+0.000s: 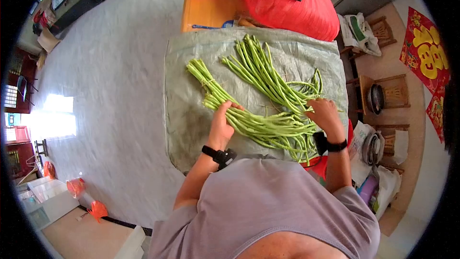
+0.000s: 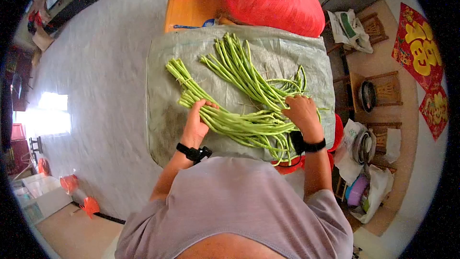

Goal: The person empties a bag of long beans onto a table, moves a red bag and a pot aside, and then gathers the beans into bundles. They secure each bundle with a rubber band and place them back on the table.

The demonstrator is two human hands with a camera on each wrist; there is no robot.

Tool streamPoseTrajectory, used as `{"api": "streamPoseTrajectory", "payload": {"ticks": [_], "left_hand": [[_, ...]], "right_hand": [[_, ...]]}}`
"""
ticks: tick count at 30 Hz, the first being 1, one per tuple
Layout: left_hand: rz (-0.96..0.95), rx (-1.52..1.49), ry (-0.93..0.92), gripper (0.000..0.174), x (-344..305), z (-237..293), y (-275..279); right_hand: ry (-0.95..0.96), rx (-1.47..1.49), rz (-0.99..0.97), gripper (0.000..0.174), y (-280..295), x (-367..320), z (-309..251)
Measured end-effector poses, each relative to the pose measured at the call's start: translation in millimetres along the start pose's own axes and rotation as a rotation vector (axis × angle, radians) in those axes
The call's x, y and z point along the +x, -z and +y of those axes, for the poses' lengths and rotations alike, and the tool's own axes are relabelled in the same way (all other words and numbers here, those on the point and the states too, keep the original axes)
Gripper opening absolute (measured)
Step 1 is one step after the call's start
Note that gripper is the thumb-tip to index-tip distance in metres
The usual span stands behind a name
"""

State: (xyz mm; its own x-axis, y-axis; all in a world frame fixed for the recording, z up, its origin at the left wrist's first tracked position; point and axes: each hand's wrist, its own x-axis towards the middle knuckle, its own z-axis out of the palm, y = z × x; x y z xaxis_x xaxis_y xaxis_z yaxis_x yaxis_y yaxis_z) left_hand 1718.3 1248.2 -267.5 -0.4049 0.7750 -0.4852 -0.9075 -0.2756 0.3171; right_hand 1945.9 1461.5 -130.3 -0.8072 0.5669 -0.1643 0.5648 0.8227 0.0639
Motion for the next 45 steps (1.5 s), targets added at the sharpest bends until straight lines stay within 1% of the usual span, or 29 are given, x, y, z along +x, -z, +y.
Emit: {"api": "streamPoseTrajectory", "payload": {"ticks": [1, 3, 4, 6, 7, 8, 10, 13, 16, 18, 19, 22, 23, 26, 27, 28, 30, 31, 32, 33, 34, 36, 41, 43, 45], "left_hand": [[-0.022, 0.03, -0.004, 0.014, -3, 1, -4], [-0.048, 0.045, -0.043, 0.014, -13, 4, -22], [-0.113, 0.08, -0.056, 0.018, -13, 5, -22], [-0.156, 0.102, -0.075, 0.019, -19, 8, -35], [-0.177, 0.123, -0.089, 0.018, -22, 10, -42], [-0.148, 0.047, -0.078, 0.01, -26, 11, -53], [-0.163, 0.099, -0.101, 0.011, -34, 14, -57], [-0.135, 0.088, -0.111, 0.011, -36, 19, -63], [-0.08, 0.085, -0.119, 0.01, -39, 17, -61], [-0.053, 0.087, -0.102, 0.009, -35, 15, -52], [-0.07, 0.103, -0.095, 0.008, -33, 14, -47], [-0.083, 0.08, -0.101, 0.01, -32, 12, -41], [-0.083, 0.08, -0.1, 0.012, -32, 13, -41], [-0.085, 0.074, -0.105, 0.015, -31, 14, -42], [-0.089, 0.076, -0.109, 0.016, -31, 15, -44], [-0.09, 0.077, -0.112, 0.017, -30, 17, -45], [-0.128, 0.057, -0.097, 0.026, -20, 15, -37], [-0.129, 0.062, -0.089, 0.029, -18, 15, -37], [-0.133, 0.069, -0.08, 0.032, -16, 16, -37], [-0.157, 0.126, -0.086, 0.044, -16, 16, -37], [-0.152, 0.12, -0.076, 0.045, -15, 16, -37], [-0.146, 0.112, -0.052, 0.047, -15, 15, -36], [-0.24, 0.176, -0.031, 0.031, -17, 16, -36], [-0.241, 0.166, -0.034, 0.031, -15, 15, -33], [-0.225, 0.146, -0.045, 0.031, -14, 14, -31]], "right_hand": [[-0.057, 0.063, -0.046, 0.027, -11, 12, 5], [-0.096, 0.194, 0.124, 0.031, -24, 47, -2], [-0.114, 0.265, 0.213, 0.033, -32, 66, -9], [-0.258, 0.411, 0.212, 0.04, -60, 109, -20], [-0.258, 0.327, 0.193, 0.043, -70, 122, -24], [-0.275, 0.335, 0.174, 0.046, -86, 134, -25], [-0.361, 0.419, 0.06, 0.043, -108, 150, -29], [-0.31, 0.704, 0.081, 0.037, -119, 154, -27], [-0.339, 0.559, -0.025, 0.03, -102, 146, -36], [-0.386, 0.58, 0.147, 0.028, -112, 142, -37], [-0.407, 0.587, 0.236, 0.027, -115, 141, -36], [-0.395, 0.494, 0.509, 0.024, -96, 131, -47], [-0.326, 0.561, 0.556, 0.019, -86, 123, -49], [-0.147, 1.247, 0.455, 0.014, -46, 93, -69], [-0.146, 1.21, 0.354, 0.013, -30, 79, -78], [-0.07, 1.205, 0.397, 0.017, -36, 70, -84], [0.027, 1.063, 0.465, 0.019, -39, 49, -103], [-0.049, 0.959, 0.333, 0.022, -32, 35, -110], [-0.036, 0.997, 0.28, 0.023, -33, 26, -119], [0.005, 0.983, 0.29, 0.023, -38, 20, -124], [0.044, 0.969, 0.302, 0.023, -44, 17, -129], [0.059, 0.916, 0.336, 0.022, -46, 14, -140], [0.132, 0.761, 0.387, 0.021, -33, 15, -153], [0.156, 0.669, 0.406, 0.02, -34, 16, -152], [0.155, 0.639, 0.455, 0.019, -39, 16, -151]]}}
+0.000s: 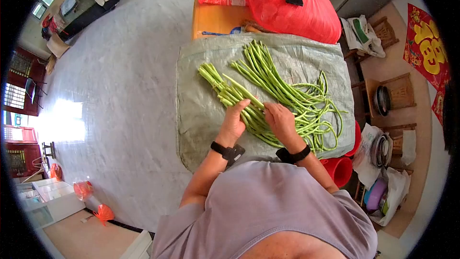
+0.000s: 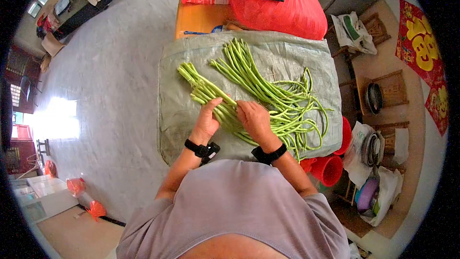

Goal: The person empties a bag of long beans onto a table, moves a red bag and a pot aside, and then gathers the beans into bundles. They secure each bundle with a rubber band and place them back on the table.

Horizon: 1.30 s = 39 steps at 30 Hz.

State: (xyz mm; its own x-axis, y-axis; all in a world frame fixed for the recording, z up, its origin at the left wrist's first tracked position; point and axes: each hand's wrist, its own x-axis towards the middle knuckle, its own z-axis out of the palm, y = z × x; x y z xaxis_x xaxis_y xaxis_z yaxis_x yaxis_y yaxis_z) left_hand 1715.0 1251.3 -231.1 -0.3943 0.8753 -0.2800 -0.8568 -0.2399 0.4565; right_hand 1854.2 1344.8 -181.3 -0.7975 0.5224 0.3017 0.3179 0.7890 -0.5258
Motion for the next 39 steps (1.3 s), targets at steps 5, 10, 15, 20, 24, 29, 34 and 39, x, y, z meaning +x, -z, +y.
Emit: {"api": "streamPoseTrajectory", "payload": {"ticks": [5, 10, 15, 20, 24, 29, 34, 39], "left_hand": [[0.025, -0.049, 0.015, 0.034, -1, -1, 1], [0.016, -0.077, 0.039, 0.043, -1, 3, -3], [0.011, -0.093, 0.043, 0.039, 1, 1, 1], [0.028, -0.081, 0.029, 0.036, 4, 0, 3], [0.054, -0.12, -0.004, 0.04, 2, 1, -6], [0.026, -0.155, 0.002, 0.042, 0, 2, -7], [0.037, -0.153, 0.023, 0.041, -1, 2, -3], [0.076, -0.183, 0.021, 0.034, -3, -1, -1]], "right_hand": [[-0.066, -0.036, -0.026, 0.017, 0, -3, -1], [-0.051, -0.032, -0.038, 0.016, 2, -8, 2], [-0.025, -0.049, -0.061, 0.017, 7, -8, 2], [-0.031, -0.081, -0.109, 0.016, 10, -7, 1], [-0.031, -0.084, -0.117, 0.016, 8, -9, 5], [-0.026, -0.14, -0.141, 0.015, 6, -11, 9], [-0.045, -0.157, -0.135, 0.016, 3, -20, 17], [-0.044, -0.139, -0.139, 0.017, 2, -26, 19]]}}
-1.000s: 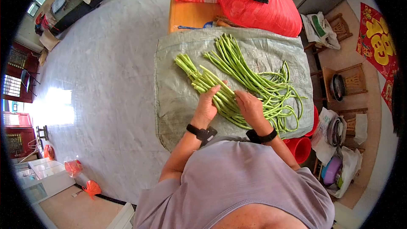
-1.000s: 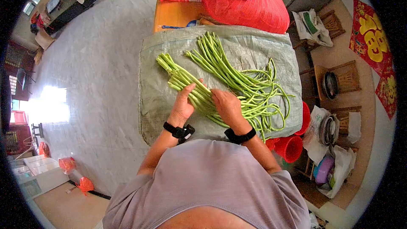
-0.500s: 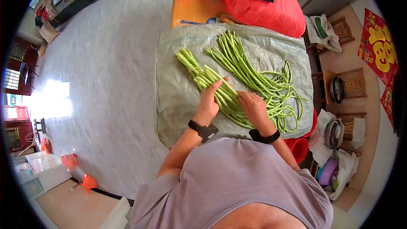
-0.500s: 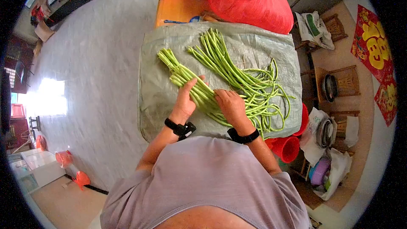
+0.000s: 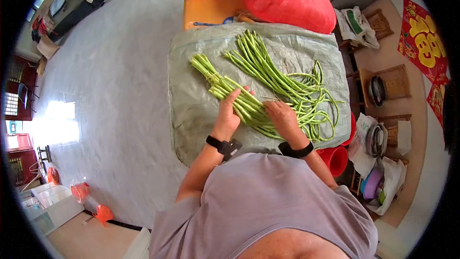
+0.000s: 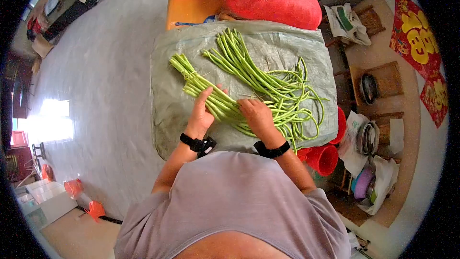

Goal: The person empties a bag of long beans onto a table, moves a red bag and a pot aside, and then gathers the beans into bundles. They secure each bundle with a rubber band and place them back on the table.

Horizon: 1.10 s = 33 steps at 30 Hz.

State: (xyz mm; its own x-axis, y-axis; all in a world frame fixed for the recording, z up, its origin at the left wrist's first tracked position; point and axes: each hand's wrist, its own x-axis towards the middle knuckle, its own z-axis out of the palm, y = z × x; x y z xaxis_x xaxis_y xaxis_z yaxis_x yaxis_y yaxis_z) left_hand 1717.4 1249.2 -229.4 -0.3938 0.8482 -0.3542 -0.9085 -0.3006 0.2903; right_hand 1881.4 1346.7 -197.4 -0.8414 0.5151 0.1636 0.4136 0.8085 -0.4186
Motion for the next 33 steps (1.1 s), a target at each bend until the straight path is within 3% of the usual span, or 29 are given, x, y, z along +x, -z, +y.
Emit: {"api": "streamPoseTrajectory", "payload": {"ticks": [5, 14, 20, 25, 30, 33], "left_hand": [[0.0, 0.038, 0.045, 0.033, -3, 0, 6], [0.016, 0.074, 0.135, 0.036, -7, 0, 17], [0.0, 0.086, 0.078, 0.031, -11, -2, 16], [0.04, 0.073, 0.038, 0.022, -17, -4, 20], [0.058, 0.086, -0.011, 0.018, -17, -10, 26], [0.051, 0.157, -0.088, 0.017, -25, -15, 12]], "right_hand": [[-0.055, 0.057, -0.047, 0.017, 5, -6, -7], [-0.064, 0.03, 0.052, 0.018, 6, -19, -21], [-0.118, 0.038, 0.08, 0.02, 12, -31, -28], [-0.218, 0.003, 0.521, 0.013, 58, -20, 4], [-0.153, 0.119, 1.078, 0.017, 194, -5, 38], [-0.056, -0.136, 1.319, 0.021, 275, -8, 17]]}}
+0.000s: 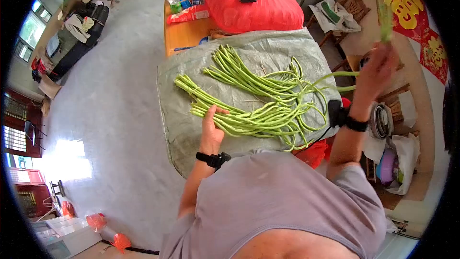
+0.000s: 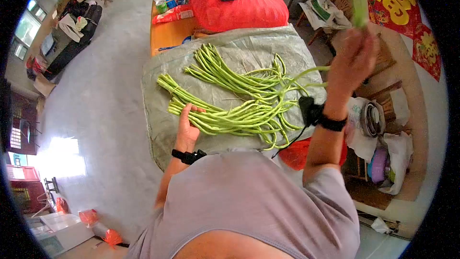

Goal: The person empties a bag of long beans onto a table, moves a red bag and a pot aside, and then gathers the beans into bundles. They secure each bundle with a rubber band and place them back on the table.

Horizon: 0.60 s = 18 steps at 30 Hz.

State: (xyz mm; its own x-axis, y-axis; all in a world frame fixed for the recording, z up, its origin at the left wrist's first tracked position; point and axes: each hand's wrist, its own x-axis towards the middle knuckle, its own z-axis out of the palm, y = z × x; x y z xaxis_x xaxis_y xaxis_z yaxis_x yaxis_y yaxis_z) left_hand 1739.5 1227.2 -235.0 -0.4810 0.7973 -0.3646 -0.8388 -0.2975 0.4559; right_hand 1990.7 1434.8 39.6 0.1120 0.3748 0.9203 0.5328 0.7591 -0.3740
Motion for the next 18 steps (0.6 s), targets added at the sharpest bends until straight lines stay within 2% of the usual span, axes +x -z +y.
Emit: {"api": "streamPoseTrajectory", "payload": {"ticks": [1, 4, 6, 7, 8, 11, 13, 15, 17, 18], "left_hand": [[-0.013, 0.02, -0.022, 0.018, -1, -2, -1], [-0.033, 0.023, -0.057, 0.016, -10, -4, -13], [-0.06, 0.04, -0.103, 0.016, -17, -6, -21], [-0.08, 0.079, -0.125, 0.017, -22, -7, -28], [-0.099, 0.119, -0.147, 0.018, -29, -6, -40], [-0.135, 0.158, -0.2, 0.02, -49, -8, -68], [-0.125, 0.158, -0.227, 0.02, -58, -7, -83], [-0.118, 0.121, -0.252, 0.018, -55, -9, -83], [-0.092, 0.082, -0.275, 0.016, -57, -14, -84], [-0.078, 0.074, -0.282, 0.016, -51, -16, -77]], "right_hand": [[0.05, -0.025, 0.058, 0.021, 7, 16, -1], [0.208, 0.003, 0.07, 0.02, 1, 33, -1], [0.246, -0.075, -0.088, 0.019, -23, 11, 19], [0.419, -0.115, -0.096, 0.019, -48, -8, 40], [0.323, -0.06, -0.186, 0.017, -72, -35, 48], [0.053, -0.051, -0.627, 0.023, -120, -132, 77], [0.196, -0.293, -1.135, 0.031, -147, -193, 110], [0.174, 0.219, -0.922, 0.042, -132, -227, 88], [-0.044, 0.666, -1.2, 0.066, -100, -226, 34], [-0.139, 0.804, -1.418, 0.077, -76, -219, 10]]}}
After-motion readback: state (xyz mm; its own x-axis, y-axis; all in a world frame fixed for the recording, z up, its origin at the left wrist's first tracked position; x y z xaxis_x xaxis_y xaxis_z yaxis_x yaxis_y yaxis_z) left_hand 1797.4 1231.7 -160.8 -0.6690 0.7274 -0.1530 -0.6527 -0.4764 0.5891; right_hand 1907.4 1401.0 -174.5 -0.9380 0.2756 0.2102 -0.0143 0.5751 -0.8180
